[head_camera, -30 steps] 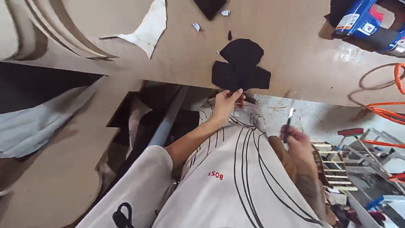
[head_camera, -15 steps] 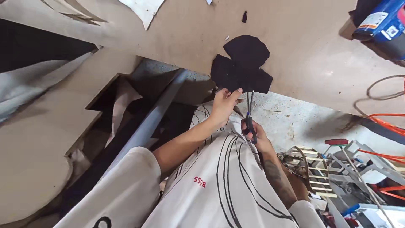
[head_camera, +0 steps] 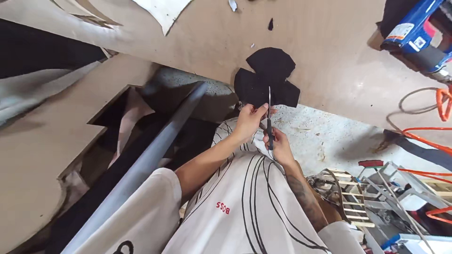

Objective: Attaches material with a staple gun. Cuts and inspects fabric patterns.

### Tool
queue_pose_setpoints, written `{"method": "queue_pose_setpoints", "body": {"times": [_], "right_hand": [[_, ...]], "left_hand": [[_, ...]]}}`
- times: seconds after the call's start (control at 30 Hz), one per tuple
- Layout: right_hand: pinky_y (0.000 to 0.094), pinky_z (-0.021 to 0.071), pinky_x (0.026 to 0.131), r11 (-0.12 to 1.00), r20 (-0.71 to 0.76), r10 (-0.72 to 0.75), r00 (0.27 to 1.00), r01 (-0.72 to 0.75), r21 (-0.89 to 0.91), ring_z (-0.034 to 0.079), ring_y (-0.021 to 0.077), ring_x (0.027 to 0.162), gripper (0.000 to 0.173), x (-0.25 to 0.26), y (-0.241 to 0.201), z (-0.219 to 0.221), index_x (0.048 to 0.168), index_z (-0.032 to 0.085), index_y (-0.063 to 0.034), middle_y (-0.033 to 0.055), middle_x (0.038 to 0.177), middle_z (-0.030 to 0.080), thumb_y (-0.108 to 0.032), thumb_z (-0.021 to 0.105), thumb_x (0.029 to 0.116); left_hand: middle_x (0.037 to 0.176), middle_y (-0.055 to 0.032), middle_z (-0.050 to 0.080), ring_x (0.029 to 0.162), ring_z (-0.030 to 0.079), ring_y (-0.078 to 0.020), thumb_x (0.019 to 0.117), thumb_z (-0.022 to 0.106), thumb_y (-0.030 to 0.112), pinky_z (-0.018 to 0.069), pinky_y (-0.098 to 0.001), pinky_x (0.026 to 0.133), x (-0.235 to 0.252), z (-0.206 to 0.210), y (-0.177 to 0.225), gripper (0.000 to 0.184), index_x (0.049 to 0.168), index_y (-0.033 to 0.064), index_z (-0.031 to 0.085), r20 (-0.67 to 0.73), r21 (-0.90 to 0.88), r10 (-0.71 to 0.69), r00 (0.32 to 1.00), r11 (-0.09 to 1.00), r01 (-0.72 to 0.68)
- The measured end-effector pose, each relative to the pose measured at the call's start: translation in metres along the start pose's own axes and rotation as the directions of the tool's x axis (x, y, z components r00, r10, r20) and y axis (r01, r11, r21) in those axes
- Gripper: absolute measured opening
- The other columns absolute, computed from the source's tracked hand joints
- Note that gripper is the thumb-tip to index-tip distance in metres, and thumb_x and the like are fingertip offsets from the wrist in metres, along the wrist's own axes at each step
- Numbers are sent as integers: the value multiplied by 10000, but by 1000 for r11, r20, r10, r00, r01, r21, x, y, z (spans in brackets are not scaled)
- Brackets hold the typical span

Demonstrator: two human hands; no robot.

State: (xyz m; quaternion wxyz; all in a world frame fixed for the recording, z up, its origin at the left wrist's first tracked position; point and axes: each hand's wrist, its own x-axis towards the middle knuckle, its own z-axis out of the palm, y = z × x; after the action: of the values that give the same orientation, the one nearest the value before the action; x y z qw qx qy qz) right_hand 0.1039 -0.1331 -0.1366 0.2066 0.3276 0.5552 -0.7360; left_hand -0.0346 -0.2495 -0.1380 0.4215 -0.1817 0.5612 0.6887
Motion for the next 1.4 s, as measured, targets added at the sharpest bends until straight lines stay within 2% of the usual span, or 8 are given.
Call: {"method": "queue_pose_setpoints", "body": {"times": [0.1, 0.27, 0.5, 0.7, 0.97, 1.1, 1.2, 1.4], "right_hand": [[285, 519, 503, 999, -22, 38, 999, -37, 22, 574, 109, 556, 375, 2, -5, 3, 1065, 639, -23, 19, 752, 643, -348, 758, 920], [260, 530, 641, 993, -24, -70, 997, 72, 92, 590, 78, 706, 449, 8, -3, 5, 1091, 605, -30, 4, 855, 630, -414, 756, 915], [242, 511, 640, 997, -46, -51, 998, 54, 47, 577, 64, 717, 417, 8, -1, 6, 1065, 611, -32, -3, 863, 632, -391, 761, 914], [241, 524, 671, 993, -17, -96, 995, 97, 64, 588, 58, 745, 451, 15, -3, 3, 1096, 586, -27, -12, 879, 626, -414, 742, 925], [261, 534, 683, 995, 7, -66, 998, 66, 79, 599, 80, 766, 469, 19, -6, 0, 1134, 583, -12, 12, 924, 636, -418, 721, 946], [235, 516, 669, 987, 33, -126, 992, 121, 108, 578, 50, 762, 533, 23, -11, -5, 1129, 557, -26, -17, 929, 613, -486, 729, 920], [230, 512, 658, 986, 36, -133, 991, 128, 111, 576, 46, 761, 543, 24, -12, -6, 1122, 552, -28, -17, 929, 609, -495, 733, 913], [246, 521, 643, 988, 20, -90, 996, 86, 130, 581, 59, 734, 422, 25, -8, -8, 1088, 566, -47, -19, 902, 617, -392, 747, 927]], "left_hand": [[1118, -208, 745, 1041, 742, -323, 1085, 506, 146, 605, -478, 970, 8, -3, 6, 305, 1232, -115, 562, 45, -7, 36, 998, 999, -35], [1107, -222, 731, 1034, 729, -324, 1041, 566, 86, 594, -473, 960, 4, -3, 4, 262, 1218, -107, 556, 91, -149, -9, 996, 989, 23], [1146, -247, 689, 1080, 701, -363, 1007, 545, -12, 566, -533, 1005, 13, -3, -2, 248, 1225, -127, 511, 114, -362, 24, 993, 932, 19], [1077, -257, 714, 1017, 719, -345, 1028, 511, 28, 575, -496, 967, 19, -4, -8, 239, 1214, -119, 543, 188, -326, 38, 982, 945, 26], [1104, -272, 712, 1051, 716, -355, 1031, 506, 9, 564, -499, 992, 22, -1, -2, 236, 1232, -111, 535, 192, -351, 31, 981, 935, 39], [1142, -242, 710, 1106, 698, -330, 1005, 532, -23, 551, -471, 1017, 19, 4, 0, 239, 1234, -92, 537, 191, -351, 31, 981, 936, 38], [1099, -174, 727, 1051, 707, -253, 1012, 523, 3, 558, -428, 990, 20, 2, -1, 189, 1184, -59, 572, 206, -314, 53, 977, 949, 14], [1033, -123, 732, 976, 703, -191, 1023, 526, 36, 559, -397, 964, 26, 3, -5, 159, 1124, -32, 627, 160, -266, 29, 987, 964, 15]]}}
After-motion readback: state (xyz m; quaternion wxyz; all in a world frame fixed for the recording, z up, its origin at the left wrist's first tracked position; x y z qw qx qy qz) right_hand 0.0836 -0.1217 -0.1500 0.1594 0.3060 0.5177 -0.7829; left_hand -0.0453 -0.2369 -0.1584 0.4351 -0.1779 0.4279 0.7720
